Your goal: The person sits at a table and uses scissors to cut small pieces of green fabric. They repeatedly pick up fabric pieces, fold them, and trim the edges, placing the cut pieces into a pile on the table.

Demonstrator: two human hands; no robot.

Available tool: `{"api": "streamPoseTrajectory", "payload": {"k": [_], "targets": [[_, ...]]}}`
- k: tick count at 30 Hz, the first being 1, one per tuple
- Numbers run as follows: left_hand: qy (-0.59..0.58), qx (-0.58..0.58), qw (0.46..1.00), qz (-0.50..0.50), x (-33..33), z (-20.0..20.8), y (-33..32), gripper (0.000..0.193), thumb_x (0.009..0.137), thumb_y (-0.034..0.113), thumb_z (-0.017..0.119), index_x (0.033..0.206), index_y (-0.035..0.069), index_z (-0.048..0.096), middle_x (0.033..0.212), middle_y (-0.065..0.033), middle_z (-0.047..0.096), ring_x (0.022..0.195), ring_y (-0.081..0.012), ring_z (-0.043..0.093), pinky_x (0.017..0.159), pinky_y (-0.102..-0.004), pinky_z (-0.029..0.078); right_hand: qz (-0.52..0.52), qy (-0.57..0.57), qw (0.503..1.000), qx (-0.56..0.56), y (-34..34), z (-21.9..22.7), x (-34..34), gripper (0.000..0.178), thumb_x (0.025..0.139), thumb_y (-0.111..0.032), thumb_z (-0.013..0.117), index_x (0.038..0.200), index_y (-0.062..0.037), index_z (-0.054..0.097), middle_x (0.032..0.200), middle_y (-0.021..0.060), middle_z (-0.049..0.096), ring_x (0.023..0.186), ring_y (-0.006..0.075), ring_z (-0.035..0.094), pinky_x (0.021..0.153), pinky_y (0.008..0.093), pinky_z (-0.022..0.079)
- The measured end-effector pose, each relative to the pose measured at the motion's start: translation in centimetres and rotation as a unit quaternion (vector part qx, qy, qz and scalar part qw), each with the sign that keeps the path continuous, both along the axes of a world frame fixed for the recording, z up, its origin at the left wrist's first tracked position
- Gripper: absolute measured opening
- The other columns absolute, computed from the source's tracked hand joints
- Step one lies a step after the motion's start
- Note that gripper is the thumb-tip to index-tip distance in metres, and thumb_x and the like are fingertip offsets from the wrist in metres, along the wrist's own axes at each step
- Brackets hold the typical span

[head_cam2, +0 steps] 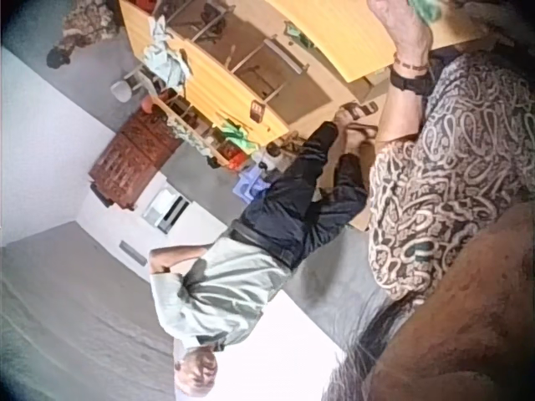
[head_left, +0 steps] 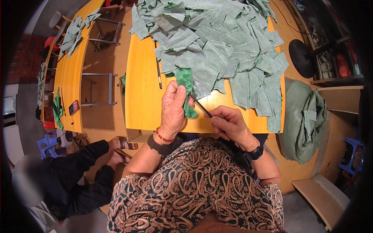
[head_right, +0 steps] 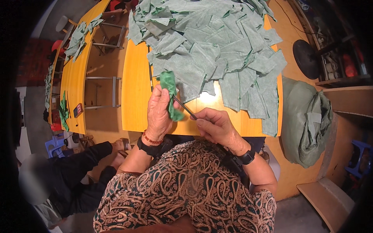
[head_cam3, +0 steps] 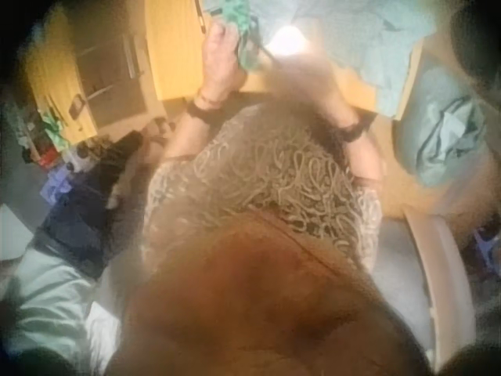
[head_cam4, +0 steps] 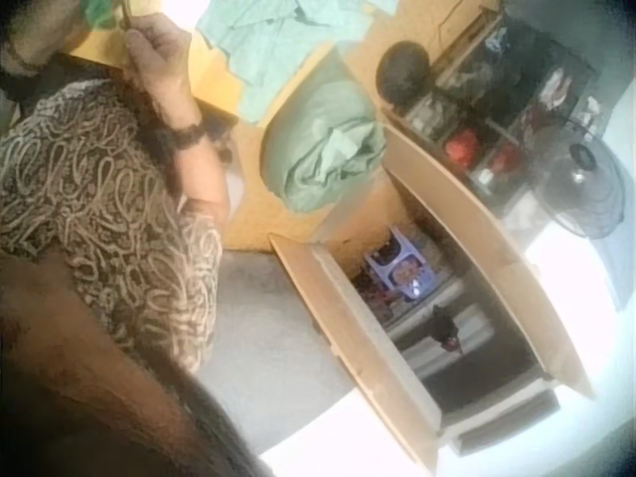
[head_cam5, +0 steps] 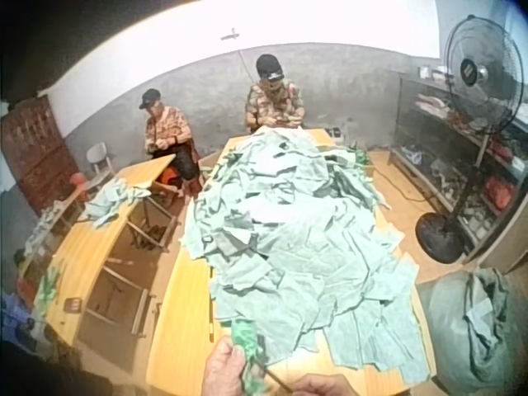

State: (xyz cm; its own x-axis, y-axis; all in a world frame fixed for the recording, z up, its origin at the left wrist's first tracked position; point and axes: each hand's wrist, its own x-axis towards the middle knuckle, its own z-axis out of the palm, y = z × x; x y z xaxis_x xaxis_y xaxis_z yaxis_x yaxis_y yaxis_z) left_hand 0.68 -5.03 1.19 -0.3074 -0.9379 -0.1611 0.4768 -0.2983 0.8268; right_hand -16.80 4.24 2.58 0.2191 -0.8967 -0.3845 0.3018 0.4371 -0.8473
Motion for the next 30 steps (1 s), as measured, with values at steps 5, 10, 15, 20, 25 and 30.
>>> {"api": "streamPoseTrajectory", "payload": {"k": [5, 10, 15, 20, 25, 30], "targets": [[0.02, 0.041, 0.997, -0.056, -0.3, -0.3, 1.0, 0.018, 0.102, 0.027, 0.053, 0.094, 0.012, 0.047, 0.076, 0.0009, 0.049, 0.054, -0.0041, 0.039, 0.048, -0.0175, 0.033, -0.039, -0.004, 0.999, -0.026, -0.8, -0.7, 0.2, 0.015, 0.097, -0.01, 0.056, 0.107, -0.0022, 0.065, 0.063, -0.0027, 0.054, 0.047, 0.0022, 0.043, 0.041, 0.0188, 0.032], [0.004, 0.04, 0.996, -0.081, -0.3, -1.0, 2.7, 0.018, 0.101, 0.026, 0.056, 0.093, 0.012, 0.049, 0.075, 0.0007, 0.052, 0.055, -0.0038, 0.04, 0.049, -0.0183, 0.034, -0.098, 0.004, 0.993, -0.067, -1.4, -1.1, 1.6, 0.015, 0.097, -0.01, 0.057, 0.106, -0.0022, 0.066, 0.064, -0.0033, 0.055, 0.051, 0.0016, 0.046, 0.043, 0.0187, 0.035], [-0.029, 0.021, 0.998, -0.042, -0.6, 0.2, 1.5, 0.019, 0.1, 0.025, 0.058, 0.095, 0.008, 0.054, 0.077, 0.0014, 0.056, 0.061, -0.0043, 0.048, 0.056, -0.0182, 0.042, -0.07, 0.065, 0.986, -0.138, -1.5, -0.8, 1.2, 0.016, 0.097, -0.01, 0.058, 0.108, -0.0016, 0.066, 0.064, -0.0035, 0.056, 0.052, 0.0016, 0.046, 0.046, 0.0192, 0.036], [-0.003, 0.007, 0.999, -0.034, 0.0, -0.2, 0.1, 0.027, 0.095, 0.033, 0.064, 0.097, 0.008, 0.054, 0.076, 0.0006, 0.057, 0.062, -0.0072, 0.053, 0.055, -0.0217, 0.046, -0.026, 0.062, 0.992, -0.104, -0.5, -0.8, 0.6, 0.016, 0.097, -0.01, 0.058, 0.107, -0.0006, 0.065, 0.064, -0.0039, 0.055, 0.052, 0.0021, 0.047, 0.047, 0.0197, 0.037], [-0.077, -0.037, 0.994, -0.065, 0.1, -1.8, 1.4, 0.02, 0.094, 0.024, 0.068, 0.097, 0.009, 0.055, 0.075, 0.0046, 0.053, 0.06, -0.0031, 0.045, 0.051, -0.0197, 0.038, -0.07, 0.053, 0.994, -0.072, -0.6, -0.8, 0.7, 0.014, 0.096, -0.009, 0.058, 0.105, 0.0001, 0.065, 0.064, -0.0039, 0.056, 0.053, 0.0019, 0.048, 0.047, 0.0196, 0.037], [-0.159, -0.086, 0.973, -0.141, 0.4, -1.9, 1.9, 0.02, 0.096, 0.022, 0.065, 0.106, 0.006, 0.06, 0.082, 0.0063, 0.057, 0.068, -0.0023, 0.049, 0.059, -0.0185, 0.04, -0.115, 0.086, 0.983, -0.119, -1.0, -2.2, 1.9, 0.01, 0.095, -0.007, 0.058, 0.099, 0.0, 0.064, 0.067, -0.0033, 0.058, 0.056, 0.0022, 0.05, 0.051, 0.0192, 0.041]]}}
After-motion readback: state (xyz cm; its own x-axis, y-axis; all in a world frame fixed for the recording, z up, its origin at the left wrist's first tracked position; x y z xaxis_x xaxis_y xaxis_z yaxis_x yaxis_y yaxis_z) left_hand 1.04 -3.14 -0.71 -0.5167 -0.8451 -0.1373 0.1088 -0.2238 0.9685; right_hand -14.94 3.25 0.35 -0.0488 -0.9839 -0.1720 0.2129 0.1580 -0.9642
